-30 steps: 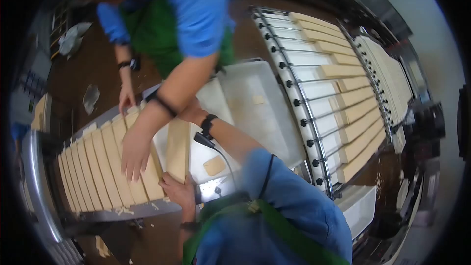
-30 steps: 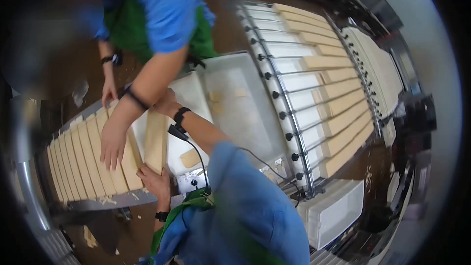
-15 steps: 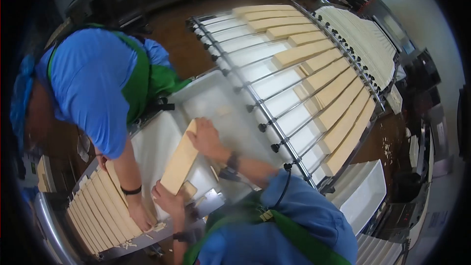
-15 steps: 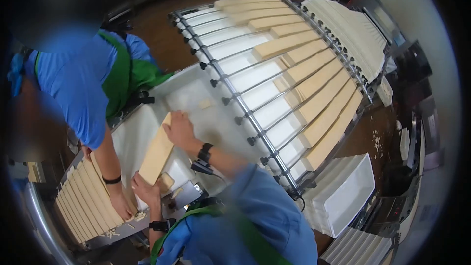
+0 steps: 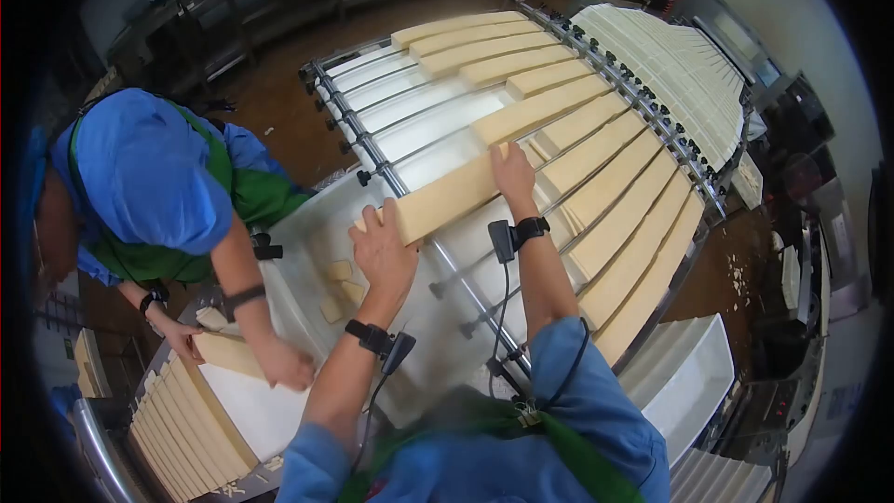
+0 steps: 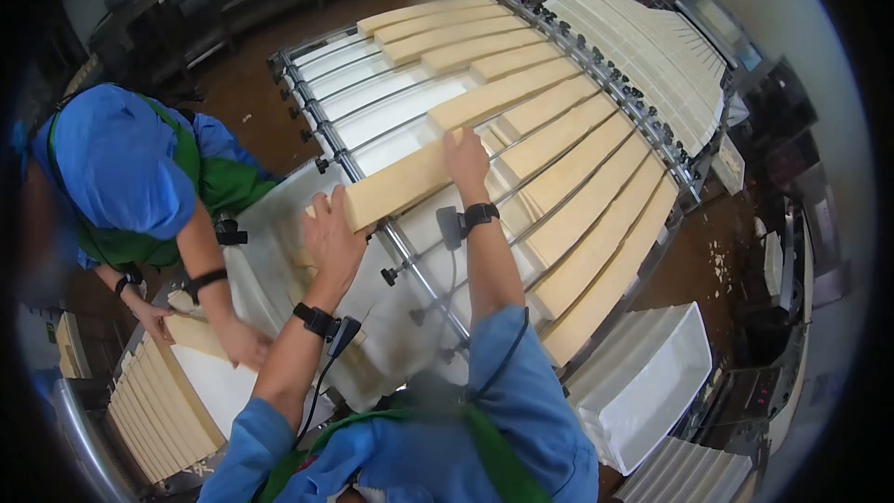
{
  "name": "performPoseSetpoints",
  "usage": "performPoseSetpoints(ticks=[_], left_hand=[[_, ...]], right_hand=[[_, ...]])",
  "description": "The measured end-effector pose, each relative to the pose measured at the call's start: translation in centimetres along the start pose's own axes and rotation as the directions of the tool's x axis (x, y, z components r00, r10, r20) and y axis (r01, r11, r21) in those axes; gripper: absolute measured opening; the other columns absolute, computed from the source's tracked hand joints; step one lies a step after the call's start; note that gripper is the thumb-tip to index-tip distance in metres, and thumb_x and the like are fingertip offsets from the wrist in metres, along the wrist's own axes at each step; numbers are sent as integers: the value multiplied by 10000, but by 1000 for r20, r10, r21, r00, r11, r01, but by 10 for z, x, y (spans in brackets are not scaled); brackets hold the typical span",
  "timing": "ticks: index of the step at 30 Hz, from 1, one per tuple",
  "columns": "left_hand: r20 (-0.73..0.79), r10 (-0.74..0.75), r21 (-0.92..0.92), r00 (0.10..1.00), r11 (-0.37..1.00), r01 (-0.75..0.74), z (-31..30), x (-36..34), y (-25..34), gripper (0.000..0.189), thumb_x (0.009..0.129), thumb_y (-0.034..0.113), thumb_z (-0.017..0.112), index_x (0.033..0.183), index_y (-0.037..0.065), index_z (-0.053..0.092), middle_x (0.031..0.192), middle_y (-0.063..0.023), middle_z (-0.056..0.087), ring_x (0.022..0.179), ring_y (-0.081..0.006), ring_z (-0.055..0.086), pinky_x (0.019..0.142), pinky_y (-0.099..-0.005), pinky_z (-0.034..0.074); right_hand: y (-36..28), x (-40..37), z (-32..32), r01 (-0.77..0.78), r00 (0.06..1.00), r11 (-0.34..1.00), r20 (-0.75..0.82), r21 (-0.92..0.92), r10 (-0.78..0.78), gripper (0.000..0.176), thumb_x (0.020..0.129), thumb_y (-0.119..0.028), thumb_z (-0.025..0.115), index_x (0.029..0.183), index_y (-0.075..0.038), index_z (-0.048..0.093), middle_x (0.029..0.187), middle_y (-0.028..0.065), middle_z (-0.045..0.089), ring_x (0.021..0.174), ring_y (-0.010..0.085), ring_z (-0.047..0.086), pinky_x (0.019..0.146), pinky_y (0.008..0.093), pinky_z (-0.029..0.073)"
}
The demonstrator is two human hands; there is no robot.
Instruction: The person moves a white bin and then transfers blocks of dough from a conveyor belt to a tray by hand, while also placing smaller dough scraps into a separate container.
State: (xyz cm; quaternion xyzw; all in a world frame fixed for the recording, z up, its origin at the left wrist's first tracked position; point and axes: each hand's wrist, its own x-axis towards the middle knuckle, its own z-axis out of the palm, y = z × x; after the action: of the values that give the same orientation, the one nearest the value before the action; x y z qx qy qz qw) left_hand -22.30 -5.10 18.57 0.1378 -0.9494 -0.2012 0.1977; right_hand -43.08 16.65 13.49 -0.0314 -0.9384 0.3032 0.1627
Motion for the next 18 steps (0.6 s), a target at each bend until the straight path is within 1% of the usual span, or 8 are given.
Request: performPoseSetpoints(ticks=[2,4,6,7,10,12,16,18], left_hand=[[174,0,23,985,1000,-4,10,17,13,830,673,238,937,1399,142,546,1295,-142,534,1048,-420,574,827,-494,547],[198,21,35,980,999,-28,23,29,21,828,670,265,941,1386,129,548,1295,-140,535,1039,-417,582,825,-490,552],[225,39,49,974,997,-52,29,39,28,828,666,291,945,1372,115,550,1295,-138,537,1030,-414,590,823,-486,557],[253,50,57,966,996,-66,31,44,31,836,673,292,946,1383,96,548,1286,-143,542,1018,-414,601,820,-484,551],[313,38,77,949,995,-66,32,49,38,853,684,287,945,1405,78,541,1301,-158,535,1008,-415,614,820,-483,548],[343,15,89,939,995,-48,31,52,43,860,687,282,943,1416,78,536,1323,-168,524,1011,-417,616,823,-484,552],[332,-4,78,943,997,-23,35,46,43,932,704,284,935,1496,91,482,1411,-218,458,1019,-449,631,874,-482,568],[305,12,65,952,997,-33,43,47,42,966,708,291,933,1526,99,456,1434,-238,434,1018,-463,638,891,-483,572]], right_hand=[[13,18,5,-40,996,998,79,-45,43,693,1000,-571,528,1339,28,613,1276,299,673,1181,449,658,1037,529,488],[22,31,7,-77,983,993,157,-94,91,725,1001,-603,501,1328,34,617,1272,312,673,1178,442,666,1066,550,459],[22,39,2,-45,921,945,354,-322,165,810,978,-665,473,1362,36,599,1272,320,674,1212,433,651,1134,610,342],[22,41,-1,-47,918,946,359,-322,168,810,978,-665,473,1362,36,599,1272,320,674,1212,433,651,1134,610,342],[28,40,-5,-39,923,922,339,-385,180,856,975,-711,435,1382,27,590,1291,297,680,1308,427,585,1163,644,238],[37,39,-2,79,972,900,233,-428,25,851,986,-732,424,1343,20,601,1237,302,697,1305,464,561,1120,695,268],[41,42,-8,71,971,894,236,-443,39,805,988,-708,450,1327,0,626,1224,275,707,1347,452,495,1114,669,275],[39,45,-16,79,991,878,129,-472,-19,738,988,-641,530,1368,-12,601,1236,237,692,1348,403,485,1136,635,261]])
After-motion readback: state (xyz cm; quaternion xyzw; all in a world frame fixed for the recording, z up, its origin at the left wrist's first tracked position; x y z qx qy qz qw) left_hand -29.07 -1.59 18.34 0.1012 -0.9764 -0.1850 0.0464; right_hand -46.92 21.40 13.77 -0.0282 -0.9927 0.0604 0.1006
